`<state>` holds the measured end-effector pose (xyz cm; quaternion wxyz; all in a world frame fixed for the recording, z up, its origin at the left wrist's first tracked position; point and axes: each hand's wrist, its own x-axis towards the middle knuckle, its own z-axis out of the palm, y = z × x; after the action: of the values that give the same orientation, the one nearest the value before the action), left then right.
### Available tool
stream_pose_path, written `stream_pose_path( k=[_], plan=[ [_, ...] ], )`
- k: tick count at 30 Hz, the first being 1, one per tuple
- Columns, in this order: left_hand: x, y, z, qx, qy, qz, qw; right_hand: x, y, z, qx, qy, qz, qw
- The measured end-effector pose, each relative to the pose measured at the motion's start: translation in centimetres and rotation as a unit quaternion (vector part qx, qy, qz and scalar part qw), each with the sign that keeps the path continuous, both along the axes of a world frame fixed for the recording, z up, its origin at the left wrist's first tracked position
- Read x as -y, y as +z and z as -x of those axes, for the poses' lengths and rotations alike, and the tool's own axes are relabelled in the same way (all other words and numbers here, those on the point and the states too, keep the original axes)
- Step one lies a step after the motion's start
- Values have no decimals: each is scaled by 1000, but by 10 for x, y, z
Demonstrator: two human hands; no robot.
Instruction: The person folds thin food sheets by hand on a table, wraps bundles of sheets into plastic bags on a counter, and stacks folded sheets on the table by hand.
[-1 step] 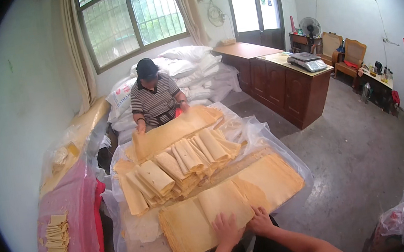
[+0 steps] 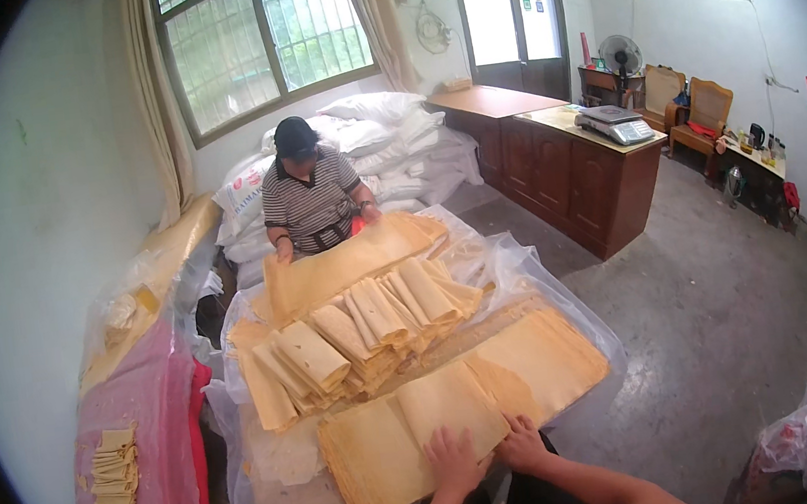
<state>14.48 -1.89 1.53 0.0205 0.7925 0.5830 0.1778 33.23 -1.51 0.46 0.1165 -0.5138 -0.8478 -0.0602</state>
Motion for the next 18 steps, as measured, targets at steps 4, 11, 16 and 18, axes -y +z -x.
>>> stream_pose_path(
  k=[4,11,16,18],
  plan=[
    [2,11,1,-4,-11,38,999,9,13,-10,-7,44,-29,999],
    [3,13,1,-67,-17,73,995,-12,45,-41,-349,-40,92,932],
    [0,6,1,-61,-23,71,995,-50,45,-3,-229,11,-19,973],
    [-4,3,2,-48,-34,85,995,-61,37,22,-192,29,21,981]
  ],
)
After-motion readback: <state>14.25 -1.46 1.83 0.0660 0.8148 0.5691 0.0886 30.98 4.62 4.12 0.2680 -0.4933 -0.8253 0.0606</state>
